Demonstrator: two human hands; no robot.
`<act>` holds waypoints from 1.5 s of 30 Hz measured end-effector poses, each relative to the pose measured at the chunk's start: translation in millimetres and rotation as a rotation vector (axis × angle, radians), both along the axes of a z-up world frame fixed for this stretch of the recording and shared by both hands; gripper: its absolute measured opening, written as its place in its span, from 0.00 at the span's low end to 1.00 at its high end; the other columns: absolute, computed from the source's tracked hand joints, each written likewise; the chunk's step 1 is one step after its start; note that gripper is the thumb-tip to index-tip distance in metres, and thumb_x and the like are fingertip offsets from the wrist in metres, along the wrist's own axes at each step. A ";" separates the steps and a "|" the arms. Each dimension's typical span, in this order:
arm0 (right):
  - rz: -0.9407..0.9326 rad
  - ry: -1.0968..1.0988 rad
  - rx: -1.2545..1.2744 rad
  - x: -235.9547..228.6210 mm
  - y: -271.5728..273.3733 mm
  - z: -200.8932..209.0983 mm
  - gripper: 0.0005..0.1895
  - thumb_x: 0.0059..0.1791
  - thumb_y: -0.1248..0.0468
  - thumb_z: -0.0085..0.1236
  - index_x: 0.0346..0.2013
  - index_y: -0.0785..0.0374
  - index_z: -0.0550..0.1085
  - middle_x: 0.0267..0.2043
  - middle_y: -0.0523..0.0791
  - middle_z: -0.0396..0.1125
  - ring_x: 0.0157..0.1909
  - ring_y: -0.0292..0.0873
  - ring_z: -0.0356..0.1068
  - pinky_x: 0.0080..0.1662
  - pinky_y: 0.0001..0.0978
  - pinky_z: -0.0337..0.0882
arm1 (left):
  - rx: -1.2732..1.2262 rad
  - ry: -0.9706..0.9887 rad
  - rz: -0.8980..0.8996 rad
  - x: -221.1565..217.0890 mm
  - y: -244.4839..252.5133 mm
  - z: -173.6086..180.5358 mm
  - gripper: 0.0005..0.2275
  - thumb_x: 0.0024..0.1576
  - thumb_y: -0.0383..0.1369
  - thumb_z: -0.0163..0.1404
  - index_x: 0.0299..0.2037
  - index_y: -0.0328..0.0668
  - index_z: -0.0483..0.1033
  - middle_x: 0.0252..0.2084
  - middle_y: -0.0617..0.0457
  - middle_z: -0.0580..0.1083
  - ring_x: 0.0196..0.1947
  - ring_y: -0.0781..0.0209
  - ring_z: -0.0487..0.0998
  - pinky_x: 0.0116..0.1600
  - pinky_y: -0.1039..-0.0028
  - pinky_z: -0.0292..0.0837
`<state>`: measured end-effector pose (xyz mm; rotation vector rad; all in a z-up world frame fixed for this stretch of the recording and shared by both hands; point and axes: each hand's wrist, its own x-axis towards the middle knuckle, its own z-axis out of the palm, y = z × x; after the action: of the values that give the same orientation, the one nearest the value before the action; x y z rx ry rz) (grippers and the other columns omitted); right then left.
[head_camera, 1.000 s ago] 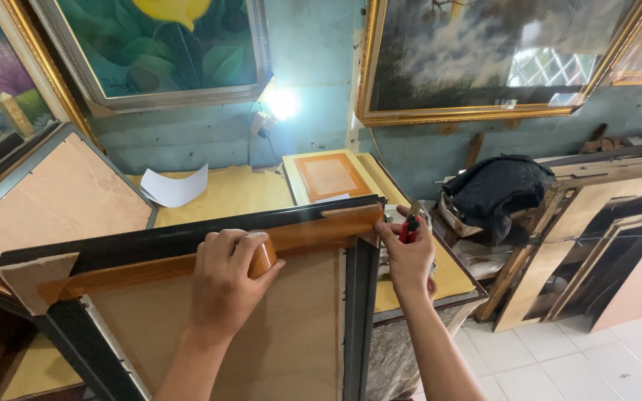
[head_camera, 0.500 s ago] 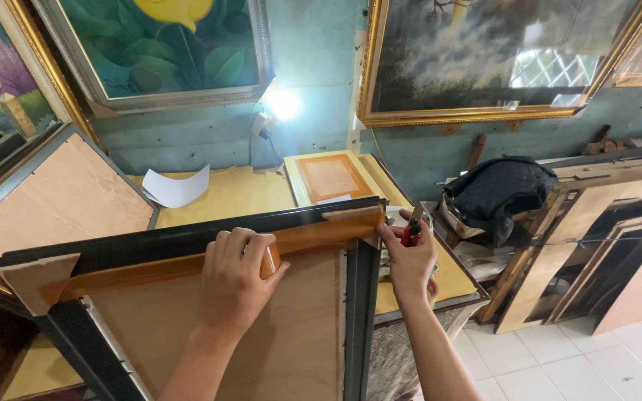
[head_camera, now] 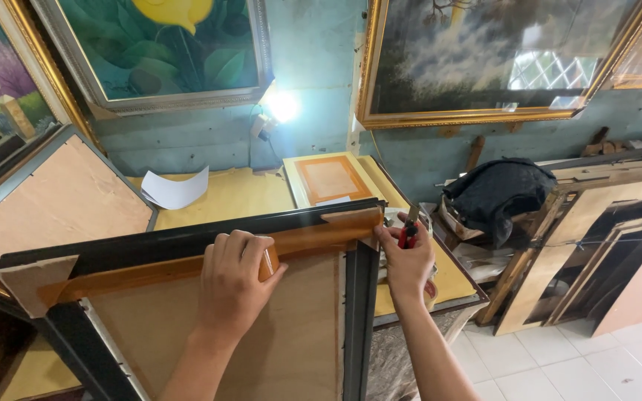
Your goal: Applying adhesive tape to the back edges of a framed mirror and cleaning the surface with a cloth.
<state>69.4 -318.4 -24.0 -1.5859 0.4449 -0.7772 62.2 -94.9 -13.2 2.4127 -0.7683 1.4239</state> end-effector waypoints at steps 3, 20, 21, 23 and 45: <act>-0.015 0.027 0.087 -3.0 1.0 7.4 0.22 0.34 0.60 0.62 0.41 0.56 0.68 0.40 0.42 0.65 0.41 0.36 0.63 0.46 0.27 0.65 | -0.001 -0.003 -0.007 -0.6 0.3 0.4 0.20 0.35 0.34 0.64 0.34 0.44 0.66 0.31 0.53 0.64 0.28 0.57 0.63 0.32 0.71 0.60; 0.294 0.193 -0.059 36.5 -30.3 -30.2 0.18 0.44 0.47 0.45 0.22 0.56 0.60 0.17 0.41 0.53 0.19 0.38 0.54 0.26 0.30 0.55 | 0.008 0.001 -0.027 -1.0 2.9 3.4 0.20 0.35 0.34 0.64 0.34 0.43 0.66 0.31 0.52 0.65 0.29 0.57 0.64 0.33 0.71 0.61; 0.314 0.193 0.034 31.4 -26.1 -27.7 0.17 0.43 0.47 0.45 0.34 0.56 0.62 0.25 0.43 0.57 0.24 0.40 0.58 0.26 0.31 0.61 | 0.021 -0.016 -0.018 -1.3 3.3 4.5 0.21 0.35 0.35 0.64 0.34 0.44 0.66 0.30 0.53 0.65 0.28 0.58 0.65 0.33 0.70 0.62; 0.337 0.193 0.125 23.3 -18.9 -22.3 0.23 0.41 0.48 0.44 0.45 0.56 0.65 0.32 0.45 0.60 0.28 0.42 0.62 0.26 0.31 0.66 | 0.034 -0.033 -0.008 -2.2 5.0 6.1 0.21 0.35 0.36 0.64 0.33 0.45 0.65 0.29 0.54 0.65 0.28 0.58 0.65 0.33 0.70 0.62; -0.059 0.126 -0.217 18.9 11.3 -21.7 0.27 0.28 0.45 0.68 0.28 0.55 0.67 0.22 0.43 0.63 0.30 0.43 0.65 0.34 0.31 0.64 | 0.139 -0.073 -0.035 13.5 12.1 -2.7 0.13 0.43 0.40 0.56 0.36 0.52 0.69 0.23 0.54 0.70 0.25 0.64 0.73 0.37 0.73 0.70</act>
<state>88.4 -307.1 -45.7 -1.8381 0.5137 -0.7941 75.7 -82.8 -15.9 2.4464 -0.9521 1.4986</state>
